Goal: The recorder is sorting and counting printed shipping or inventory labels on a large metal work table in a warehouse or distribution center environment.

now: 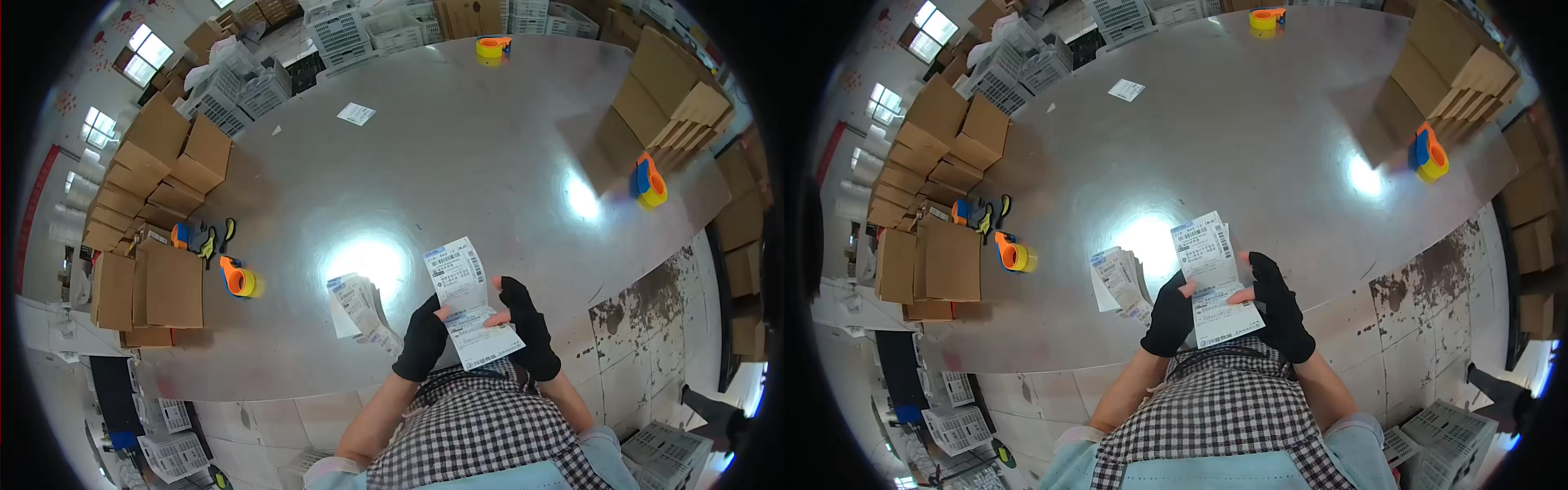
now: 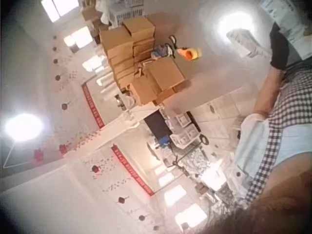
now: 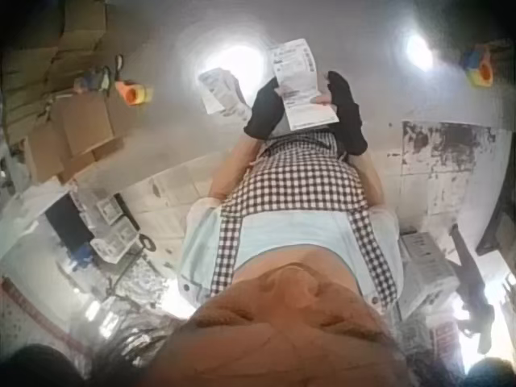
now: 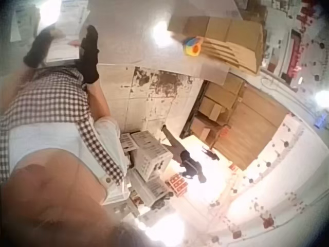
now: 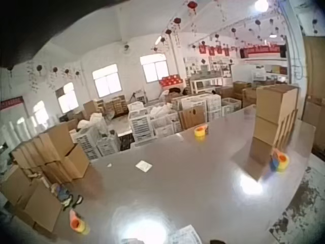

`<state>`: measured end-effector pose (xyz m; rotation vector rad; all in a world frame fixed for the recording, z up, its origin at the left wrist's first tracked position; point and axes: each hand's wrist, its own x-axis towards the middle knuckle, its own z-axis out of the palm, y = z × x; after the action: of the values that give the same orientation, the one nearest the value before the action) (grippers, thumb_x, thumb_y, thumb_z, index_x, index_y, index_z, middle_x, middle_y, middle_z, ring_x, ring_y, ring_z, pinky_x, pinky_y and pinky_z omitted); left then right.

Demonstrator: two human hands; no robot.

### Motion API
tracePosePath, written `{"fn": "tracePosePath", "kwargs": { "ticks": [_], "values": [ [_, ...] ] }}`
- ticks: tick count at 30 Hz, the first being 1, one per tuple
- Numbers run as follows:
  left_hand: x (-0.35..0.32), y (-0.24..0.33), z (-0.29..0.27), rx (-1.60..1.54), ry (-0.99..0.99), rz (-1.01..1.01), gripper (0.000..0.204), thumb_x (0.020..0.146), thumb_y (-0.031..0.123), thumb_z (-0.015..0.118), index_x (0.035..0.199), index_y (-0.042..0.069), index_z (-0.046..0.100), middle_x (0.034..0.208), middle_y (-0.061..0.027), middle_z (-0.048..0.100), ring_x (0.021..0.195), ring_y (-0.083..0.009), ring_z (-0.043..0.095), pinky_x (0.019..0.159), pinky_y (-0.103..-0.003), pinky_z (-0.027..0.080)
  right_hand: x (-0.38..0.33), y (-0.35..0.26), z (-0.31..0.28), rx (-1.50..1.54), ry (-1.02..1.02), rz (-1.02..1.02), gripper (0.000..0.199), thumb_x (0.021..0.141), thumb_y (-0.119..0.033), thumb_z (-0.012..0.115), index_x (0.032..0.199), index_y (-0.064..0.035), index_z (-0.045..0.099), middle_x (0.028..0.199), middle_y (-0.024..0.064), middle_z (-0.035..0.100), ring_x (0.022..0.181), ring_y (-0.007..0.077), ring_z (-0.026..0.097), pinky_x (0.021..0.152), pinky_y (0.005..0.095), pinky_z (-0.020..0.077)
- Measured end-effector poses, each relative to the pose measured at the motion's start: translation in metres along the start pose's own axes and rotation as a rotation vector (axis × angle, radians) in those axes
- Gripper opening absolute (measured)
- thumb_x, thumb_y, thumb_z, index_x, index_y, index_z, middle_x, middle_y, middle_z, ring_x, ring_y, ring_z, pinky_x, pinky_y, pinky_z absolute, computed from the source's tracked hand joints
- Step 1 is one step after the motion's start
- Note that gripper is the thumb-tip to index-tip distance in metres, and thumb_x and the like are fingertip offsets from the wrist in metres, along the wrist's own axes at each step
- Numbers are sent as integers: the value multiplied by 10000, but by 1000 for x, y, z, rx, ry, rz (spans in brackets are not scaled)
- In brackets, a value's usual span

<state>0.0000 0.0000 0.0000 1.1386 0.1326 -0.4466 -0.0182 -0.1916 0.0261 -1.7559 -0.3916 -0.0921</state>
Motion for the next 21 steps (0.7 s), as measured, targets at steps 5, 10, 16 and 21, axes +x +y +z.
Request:
{"fn": "tracePosePath", "kwargs": {
  "ticks": [5,10,16,21],
  "values": [
    [-2,-4,-3,74,-22,-15,430,867,105,351,1264,-60,333,1157,-196,496,1030,-272,532,881,-348,448,-1,1,0,114,-14,54,214,670,-55,692,875,-101,654,1320,143,380,1227,285,363,961,392,329],
    [-6,3,1,136,-54,-43,391,883,129,374,1221,-65,402,1168,-176,504,1044,-232,523,881,-318,434,4,-1,1,196,18,39,189,705,-58,668,892,-72,643,1279,147,419,1179,272,413,943,360,349],
    [-10,2,8,369,-138,-13,369,906,192,402,1190,-35,467,1181,-136,517,1071,-215,502,912,-323,394,1,-6,1,255,42,500,193,759,-69,638,945,-19,622,926,95,623,863,150,569,766,277,445],
    [-1,1,-3,-515,-174,-124,499,904,354,413,1244,-10,399,1177,-125,518,1062,-223,514,911,-342,403,-6,-10,5,82,-82,392,173,768,-80,625,924,-5,619,794,91,629,733,150,576,681,283,455]
  ]
}}
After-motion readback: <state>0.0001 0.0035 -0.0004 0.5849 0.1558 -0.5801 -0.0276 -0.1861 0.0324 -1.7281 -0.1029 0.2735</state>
